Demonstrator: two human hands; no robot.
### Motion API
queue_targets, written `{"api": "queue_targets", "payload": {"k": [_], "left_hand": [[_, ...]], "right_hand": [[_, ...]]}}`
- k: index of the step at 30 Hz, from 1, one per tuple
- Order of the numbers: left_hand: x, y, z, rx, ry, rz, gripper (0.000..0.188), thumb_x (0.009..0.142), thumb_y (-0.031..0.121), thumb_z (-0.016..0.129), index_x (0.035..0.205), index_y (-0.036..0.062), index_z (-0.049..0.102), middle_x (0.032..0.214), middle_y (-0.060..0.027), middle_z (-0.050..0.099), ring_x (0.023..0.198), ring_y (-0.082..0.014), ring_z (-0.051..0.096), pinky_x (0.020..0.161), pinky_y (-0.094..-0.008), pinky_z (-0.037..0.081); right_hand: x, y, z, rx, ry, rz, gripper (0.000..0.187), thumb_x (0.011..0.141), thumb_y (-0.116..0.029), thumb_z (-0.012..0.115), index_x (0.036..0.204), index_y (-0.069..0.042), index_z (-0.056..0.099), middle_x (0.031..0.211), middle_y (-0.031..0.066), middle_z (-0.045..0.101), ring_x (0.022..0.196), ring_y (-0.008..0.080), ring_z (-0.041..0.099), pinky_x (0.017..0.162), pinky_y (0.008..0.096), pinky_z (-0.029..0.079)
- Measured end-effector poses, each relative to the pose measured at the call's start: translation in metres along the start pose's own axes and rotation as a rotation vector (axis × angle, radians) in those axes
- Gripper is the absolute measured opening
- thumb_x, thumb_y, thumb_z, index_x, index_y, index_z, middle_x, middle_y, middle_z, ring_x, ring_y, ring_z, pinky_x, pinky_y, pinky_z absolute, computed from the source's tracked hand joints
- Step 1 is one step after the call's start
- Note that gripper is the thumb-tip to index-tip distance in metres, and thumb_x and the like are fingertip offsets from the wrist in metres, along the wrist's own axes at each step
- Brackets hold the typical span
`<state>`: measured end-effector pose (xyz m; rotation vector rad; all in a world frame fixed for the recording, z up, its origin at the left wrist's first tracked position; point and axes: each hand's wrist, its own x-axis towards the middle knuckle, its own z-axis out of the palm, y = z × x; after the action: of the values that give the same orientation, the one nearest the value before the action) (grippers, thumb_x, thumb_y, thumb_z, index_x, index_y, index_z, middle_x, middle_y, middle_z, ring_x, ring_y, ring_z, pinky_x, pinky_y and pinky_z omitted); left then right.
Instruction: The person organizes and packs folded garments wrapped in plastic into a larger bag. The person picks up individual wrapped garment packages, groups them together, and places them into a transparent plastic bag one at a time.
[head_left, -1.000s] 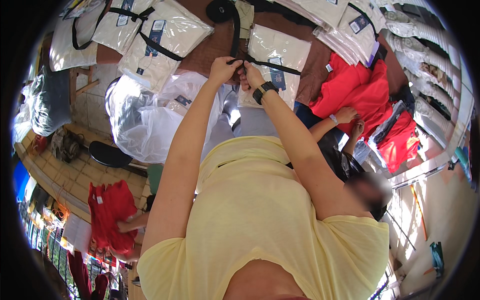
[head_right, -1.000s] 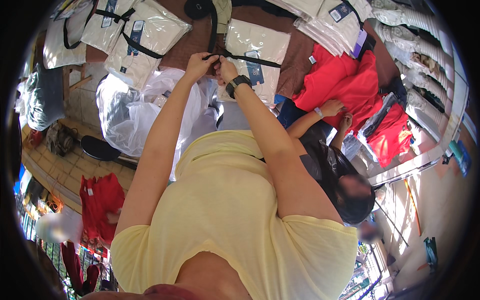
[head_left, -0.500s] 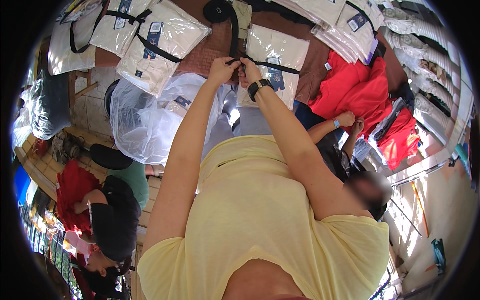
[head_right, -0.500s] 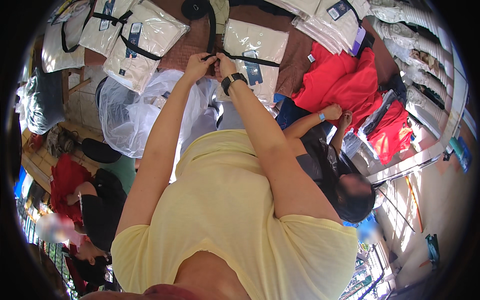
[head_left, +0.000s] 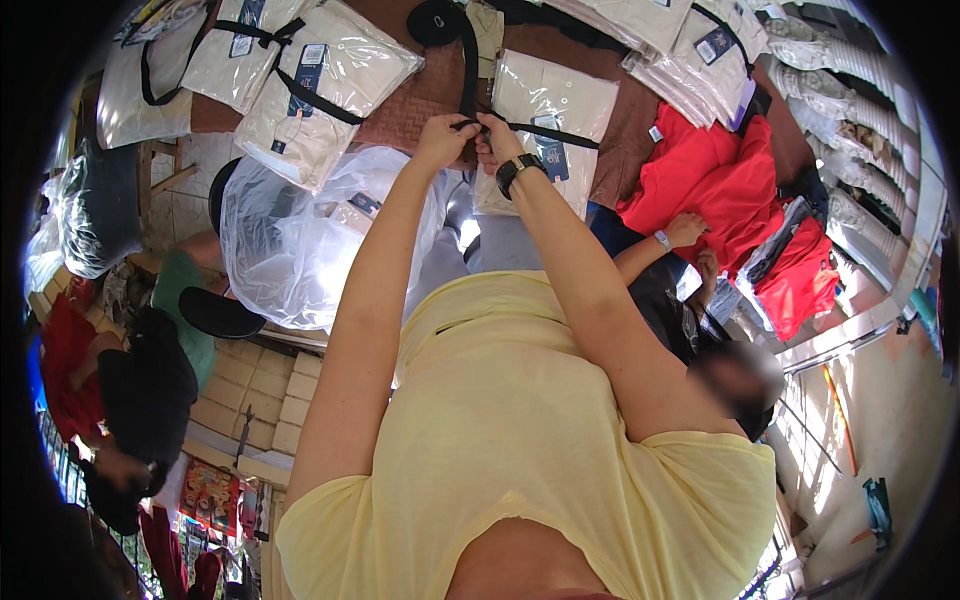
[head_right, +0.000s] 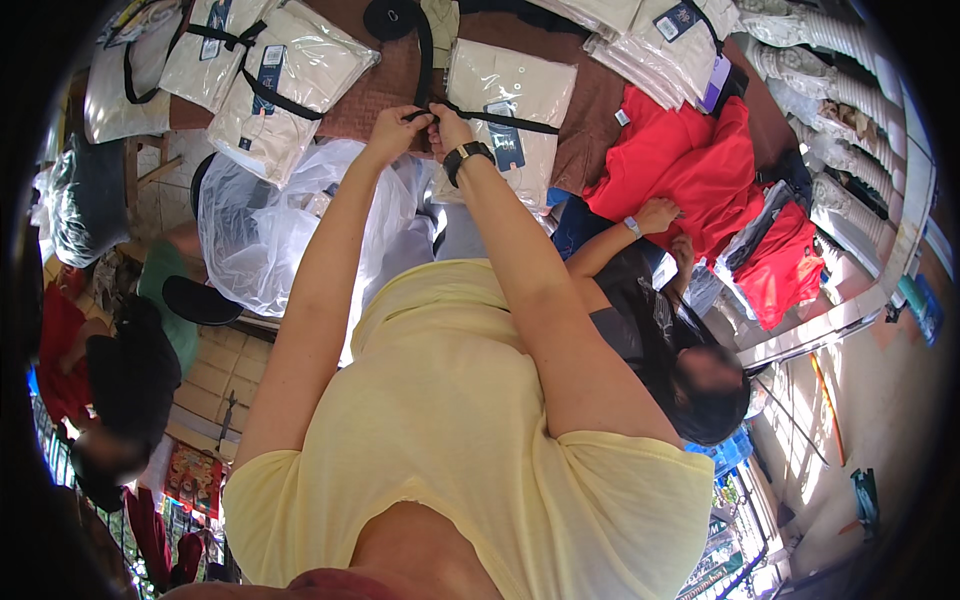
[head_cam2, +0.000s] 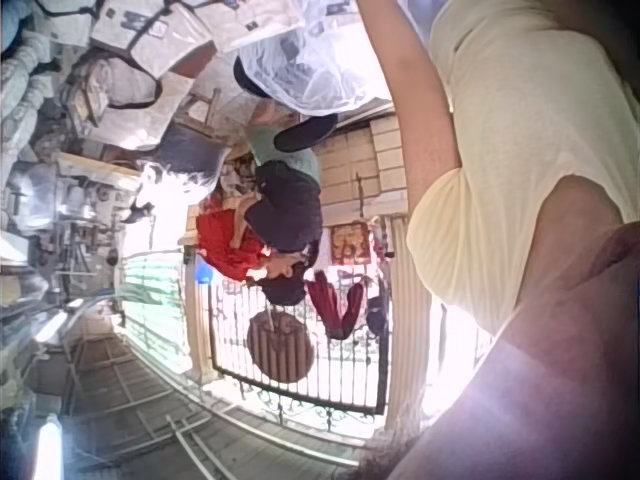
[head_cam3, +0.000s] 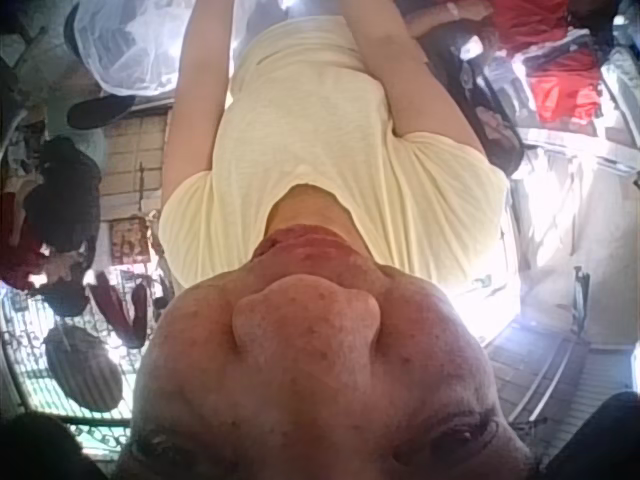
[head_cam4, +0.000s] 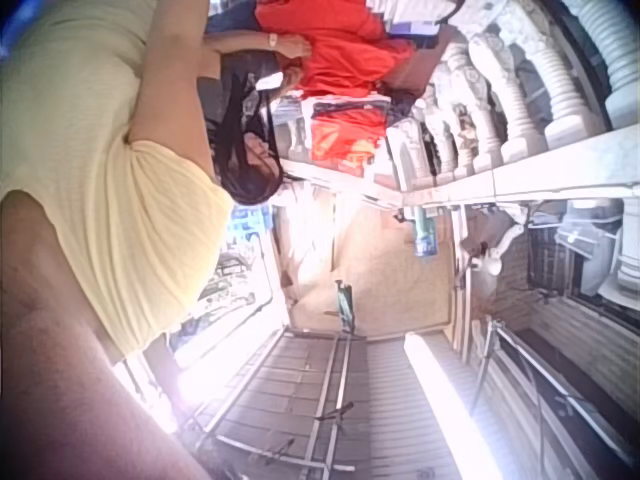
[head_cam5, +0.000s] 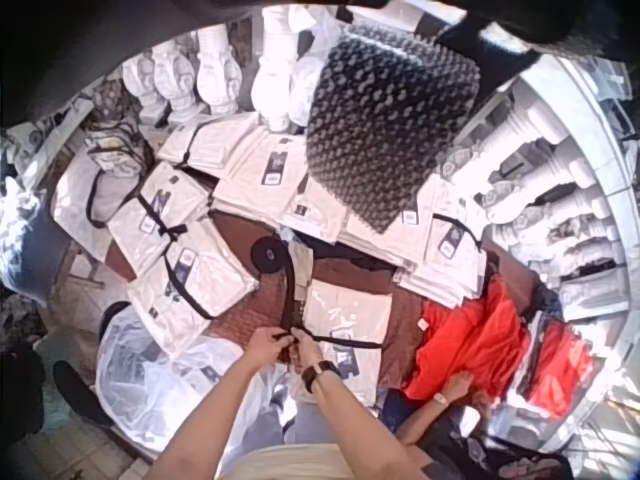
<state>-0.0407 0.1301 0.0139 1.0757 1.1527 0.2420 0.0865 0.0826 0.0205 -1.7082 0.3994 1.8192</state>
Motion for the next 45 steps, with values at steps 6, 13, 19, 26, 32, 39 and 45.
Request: {"api": "queue_targets", "payload": {"k": [6,13,19,26,32,39,45], "left_hand": [[0.011,-0.014,-0.009,0.124,-0.042,0.072,0.018,0.083,0.012,0.066,0.095,-0.0020,0.069,0.083,-0.0068,0.069,0.073,-0.0107,0.062,0.067,-0.0243,0.048],[0.008,0.006,-0.018,0.249,-0.049,0.039,0.025,0.080,0.017,0.069,0.095,-0.0023,0.069,0.085,-0.0111,0.069,0.078,-0.0218,0.064,0.073,-0.0317,0.049],[-0.025,0.028,-0.020,0.654,0.527,0.508,0.061,0.079,0.029,0.071,0.126,0.0008,0.044,0.128,-0.0253,0.036,0.113,-0.0471,0.045,0.089,-0.0475,0.042],[-0.043,-0.002,0.033,0.264,0.284,0.392,0.055,0.085,0.030,0.068,0.122,-0.0052,0.047,0.124,-0.0240,0.044,0.106,-0.0365,0.052,0.091,-0.0416,0.044],[-0.006,-0.036,0.052,0.081,0.071,0.013,0.095,0.075,0.046,0.076,0.137,-0.0095,0.030,0.127,-0.0219,0.051,0.117,-0.0246,0.052,0.097,-0.0324,0.042],[-0.008,-0.029,0.070,-0.044,-0.017,-0.074,0.083,0.065,0.036,0.086,0.123,-0.0036,0.042,0.115,-0.0193,0.059,0.107,-0.0261,0.059,0.091,-0.0341,0.047],[-0.028,-0.012,0.059,-0.026,0.037,0.260,0.079,0.063,0.023,0.088,0.124,-0.0015,0.044,0.115,-0.0138,0.060,0.107,-0.0238,0.058,0.095,-0.0333,0.044]], "right_hand": [[-0.003,-0.006,0.006,-0.044,-0.009,0.038,0.041,0.081,-0.046,0.060,0.060,-0.016,0.042,0.047,-0.0041,0.038,0.033,0.0078,0.028,0.033,0.0261,0.018],[0.000,0.000,0.010,-0.096,0.069,-0.060,0.043,0.083,-0.049,0.058,0.060,-0.017,0.042,0.045,-0.0057,0.035,0.033,0.0066,0.025,0.033,0.0249,0.015],[-0.023,-0.037,-0.046,-0.763,0.164,-0.797,0.052,0.085,-0.054,0.056,0.085,-0.003,0.068,0.072,0.0146,0.063,0.076,0.0271,0.062,0.071,0.0358,0.047],[0.055,-0.170,-0.187,-0.926,0.791,-0.952,0.060,0.083,-0.056,0.055,0.114,-0.006,0.065,0.118,0.0224,0.059,0.115,0.0433,0.051,0.099,0.0489,0.038],[0.019,-0.100,-0.174,-0.659,0.748,-1.029,0.085,0.072,-0.066,0.066,0.115,0.008,0.060,0.117,0.0327,0.057,0.116,0.0431,0.052,0.098,0.0446,0.041],[0.006,0.015,-0.188,-0.236,0.187,-0.516,0.084,0.073,-0.049,0.076,0.132,0.002,0.043,0.121,0.0157,0.057,0.108,0.0249,0.057,0.093,0.0352,0.045],[-0.050,0.012,-0.169,0.011,-0.004,-0.815,0.064,0.069,-0.005,0.083,0.123,-0.003,0.049,0.114,0.0089,0.061,0.103,0.0202,0.059,0.087,0.0324,0.050]]}}
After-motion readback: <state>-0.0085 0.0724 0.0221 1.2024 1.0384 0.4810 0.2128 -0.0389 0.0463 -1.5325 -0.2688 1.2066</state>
